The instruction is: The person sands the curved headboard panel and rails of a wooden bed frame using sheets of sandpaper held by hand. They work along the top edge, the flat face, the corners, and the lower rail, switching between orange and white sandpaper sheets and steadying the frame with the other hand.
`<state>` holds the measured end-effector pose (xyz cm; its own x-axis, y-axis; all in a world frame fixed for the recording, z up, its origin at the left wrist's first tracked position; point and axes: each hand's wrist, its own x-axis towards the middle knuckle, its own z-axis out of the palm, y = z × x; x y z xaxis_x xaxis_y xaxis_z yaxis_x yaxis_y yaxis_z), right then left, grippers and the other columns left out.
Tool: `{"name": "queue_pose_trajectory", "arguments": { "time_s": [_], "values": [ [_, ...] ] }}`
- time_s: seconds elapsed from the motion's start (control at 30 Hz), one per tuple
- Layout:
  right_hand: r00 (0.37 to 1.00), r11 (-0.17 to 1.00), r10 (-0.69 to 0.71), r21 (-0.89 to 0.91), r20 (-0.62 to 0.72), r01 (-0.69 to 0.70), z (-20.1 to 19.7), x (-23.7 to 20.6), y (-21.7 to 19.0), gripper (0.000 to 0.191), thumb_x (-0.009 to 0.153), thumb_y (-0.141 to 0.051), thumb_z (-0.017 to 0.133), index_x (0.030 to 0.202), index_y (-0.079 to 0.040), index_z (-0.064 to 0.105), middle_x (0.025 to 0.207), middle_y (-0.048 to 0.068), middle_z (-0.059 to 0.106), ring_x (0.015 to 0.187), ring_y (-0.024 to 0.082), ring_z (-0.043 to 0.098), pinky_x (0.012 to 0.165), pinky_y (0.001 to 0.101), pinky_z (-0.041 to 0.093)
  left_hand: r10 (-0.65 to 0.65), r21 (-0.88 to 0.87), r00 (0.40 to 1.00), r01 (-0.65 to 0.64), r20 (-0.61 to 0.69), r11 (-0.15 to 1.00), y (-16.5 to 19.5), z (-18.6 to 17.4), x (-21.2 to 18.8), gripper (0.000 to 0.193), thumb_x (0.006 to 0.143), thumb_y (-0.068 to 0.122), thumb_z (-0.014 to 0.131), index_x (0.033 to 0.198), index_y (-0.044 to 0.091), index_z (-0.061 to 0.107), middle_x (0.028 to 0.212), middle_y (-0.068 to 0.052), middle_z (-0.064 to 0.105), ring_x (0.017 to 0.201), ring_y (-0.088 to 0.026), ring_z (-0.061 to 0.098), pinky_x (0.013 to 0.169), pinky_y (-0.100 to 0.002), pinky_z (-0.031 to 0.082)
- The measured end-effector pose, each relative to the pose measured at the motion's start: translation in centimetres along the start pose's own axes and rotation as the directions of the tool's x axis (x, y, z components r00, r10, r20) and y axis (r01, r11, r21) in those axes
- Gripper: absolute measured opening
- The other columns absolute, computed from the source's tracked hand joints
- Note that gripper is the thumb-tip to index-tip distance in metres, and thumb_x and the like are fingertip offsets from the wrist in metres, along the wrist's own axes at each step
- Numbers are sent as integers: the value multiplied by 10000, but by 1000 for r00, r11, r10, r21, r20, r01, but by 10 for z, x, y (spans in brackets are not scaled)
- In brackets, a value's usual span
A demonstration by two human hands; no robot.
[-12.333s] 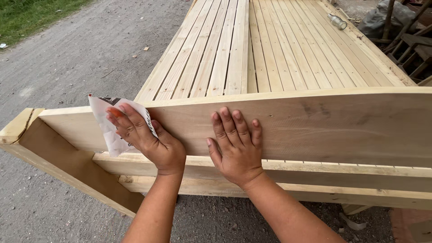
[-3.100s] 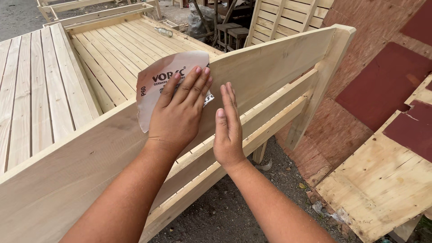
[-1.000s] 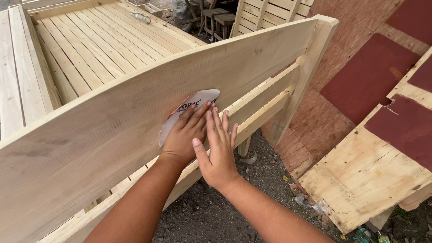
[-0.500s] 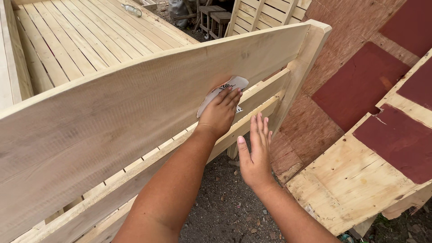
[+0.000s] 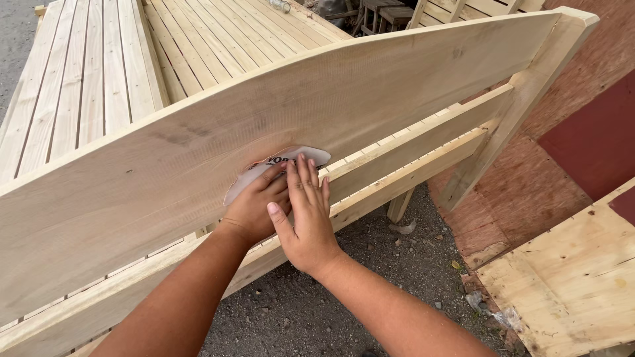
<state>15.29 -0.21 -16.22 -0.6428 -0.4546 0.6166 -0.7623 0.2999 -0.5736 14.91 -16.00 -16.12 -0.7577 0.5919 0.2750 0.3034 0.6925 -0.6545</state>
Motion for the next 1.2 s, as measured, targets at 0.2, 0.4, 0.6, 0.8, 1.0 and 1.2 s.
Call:
{"name": "queue_pose_trajectory", "arguments": {
  "time_s": [0.2,0.4,0.6,0.8,1.0,1.2],
  "values": [
    [980,987,-154,66,129,146,60,-16,-73,785,1097,-466,353,1639,73,175,1748,287,94,1651,428,41,1304,611,-18,-35,-4,994,36,102,999,-41,-27,-153,480,872,286,558,1308,114,660,1442,-16,588,1402,-158,442,1199,-418,253],
    [946,969,-244,91,214,229,98,-31,-116,799,1100,-472,367,1673,46,160,1777,272,99,1684,404,50,1335,608,-13,-139,35,978,136,155,990,-61,-58,-272,587,948,225,435,1531,219,497,1568,-7,480,1428,-77,371,1212,-408,132],
    [973,982,-184,80,137,174,85,-18,-101,804,1101,-472,358,1661,62,140,1768,285,84,1671,419,38,1324,604,-16,-178,22,983,177,44,984,-48,-46,-242,566,965,215,419,1523,217,515,1584,17,475,1443,-86,366,1203,-407,160],
    [997,996,-79,41,6,79,44,-6,-57,776,1099,-446,364,1644,74,177,1755,290,99,1659,430,55,1309,612,-10,-148,-198,988,135,-51,971,-23,-25,-96,443,872,277,553,1267,112,668,1378,-42,623,1368,-192,468,1190,-471,269],
    [987,998,53,-9,-149,-55,-24,10,24,769,1090,-430,381,1630,73,167,1735,293,104,1635,435,78,1289,605,9,-58,-162,983,29,-177,986,11,0,59,514,861,314,560,1318,90,633,1410,-86,605,1388,-264,462,1227,-489,210],
    [958,984,121,-96,-259,-150,-123,10,132,721,1091,-360,409,1624,56,158,1727,282,95,1617,437,72,1275,579,47,16,8,984,-15,-175,1000,53,25,229,639,866,362,503,1446,96,536,1580,-66,425,1499,-217,288,1226,-460,139]
  ]
}}
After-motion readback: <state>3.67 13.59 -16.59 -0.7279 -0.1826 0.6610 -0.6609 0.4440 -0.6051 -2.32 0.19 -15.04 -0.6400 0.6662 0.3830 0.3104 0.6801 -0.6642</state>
